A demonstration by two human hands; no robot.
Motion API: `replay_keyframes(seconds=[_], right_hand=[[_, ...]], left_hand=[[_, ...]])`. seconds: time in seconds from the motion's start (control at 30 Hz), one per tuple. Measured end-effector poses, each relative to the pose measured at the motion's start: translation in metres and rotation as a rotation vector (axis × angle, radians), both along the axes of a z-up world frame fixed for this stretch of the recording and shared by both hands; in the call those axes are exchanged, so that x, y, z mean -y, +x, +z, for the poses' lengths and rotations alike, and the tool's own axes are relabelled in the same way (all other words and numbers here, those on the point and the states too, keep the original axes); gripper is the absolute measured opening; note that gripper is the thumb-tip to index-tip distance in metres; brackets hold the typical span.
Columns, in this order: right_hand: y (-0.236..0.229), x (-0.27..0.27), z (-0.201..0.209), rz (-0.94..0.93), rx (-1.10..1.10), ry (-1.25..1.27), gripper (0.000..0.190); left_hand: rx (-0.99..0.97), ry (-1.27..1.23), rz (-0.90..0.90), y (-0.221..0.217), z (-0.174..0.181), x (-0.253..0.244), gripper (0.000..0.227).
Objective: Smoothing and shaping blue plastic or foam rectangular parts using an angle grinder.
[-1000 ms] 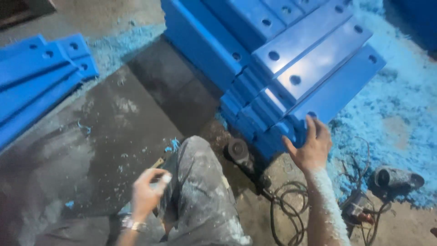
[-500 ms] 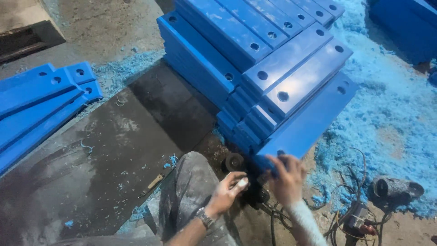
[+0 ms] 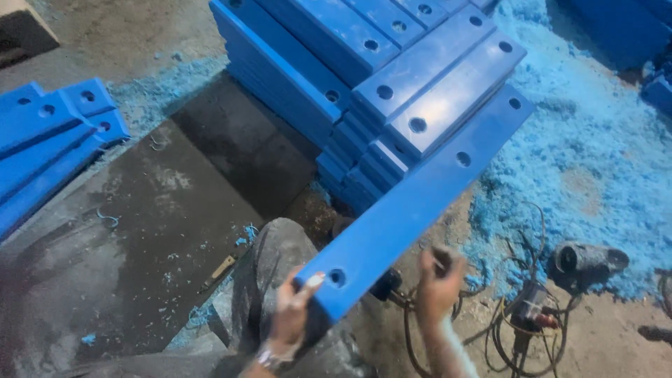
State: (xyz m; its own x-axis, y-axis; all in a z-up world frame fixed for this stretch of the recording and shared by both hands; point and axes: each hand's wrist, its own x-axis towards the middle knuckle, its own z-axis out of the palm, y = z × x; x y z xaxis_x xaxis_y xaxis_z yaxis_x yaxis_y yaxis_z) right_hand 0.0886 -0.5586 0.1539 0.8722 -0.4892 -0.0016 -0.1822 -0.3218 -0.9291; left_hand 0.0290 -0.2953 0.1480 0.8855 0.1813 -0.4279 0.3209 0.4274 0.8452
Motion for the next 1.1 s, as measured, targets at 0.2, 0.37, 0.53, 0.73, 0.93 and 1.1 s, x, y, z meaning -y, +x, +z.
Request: replay_keyframes(seconds=[0.2,0.37,0.53,0.73,0.93,1.1], right_hand=[[0.042,-0.004,0.002,0.271,-0.084,1.041,0.062],[0.053,-0.026,-0.094,0.507,-0.030,1.360,0.044],[0.019,-0.133,-0.034,0.427,-0.214,0.988,0.056],[0.047,-0.249,-0.077,0.646,-0.410,0.888,0.041],[0.112,-0.357,-0.156,0.666,-0.709,0.776,0.028],[0.144,-0.392,-0.213,0.601,-0.986,0.713,0.034]], left_hand=[[-0.185,0.099,0.107,-0.068,-0.035,-0.089,0.047],[-0.198,-0.046,0.293,-0.122,-0.039,-0.152,0.048],[-0.229,0.011,0.565,-0.162,-0.024,-0.198,0.045],[-0.035,0.142,0.817,-0.163,-0.025,-0.259,0.066],[-0.225,-0.063,0.995,-0.137,-0.114,-0.328,0.053],[-0.466,0.049,0.949,-0.120,-0.229,-0.367,0.047]])
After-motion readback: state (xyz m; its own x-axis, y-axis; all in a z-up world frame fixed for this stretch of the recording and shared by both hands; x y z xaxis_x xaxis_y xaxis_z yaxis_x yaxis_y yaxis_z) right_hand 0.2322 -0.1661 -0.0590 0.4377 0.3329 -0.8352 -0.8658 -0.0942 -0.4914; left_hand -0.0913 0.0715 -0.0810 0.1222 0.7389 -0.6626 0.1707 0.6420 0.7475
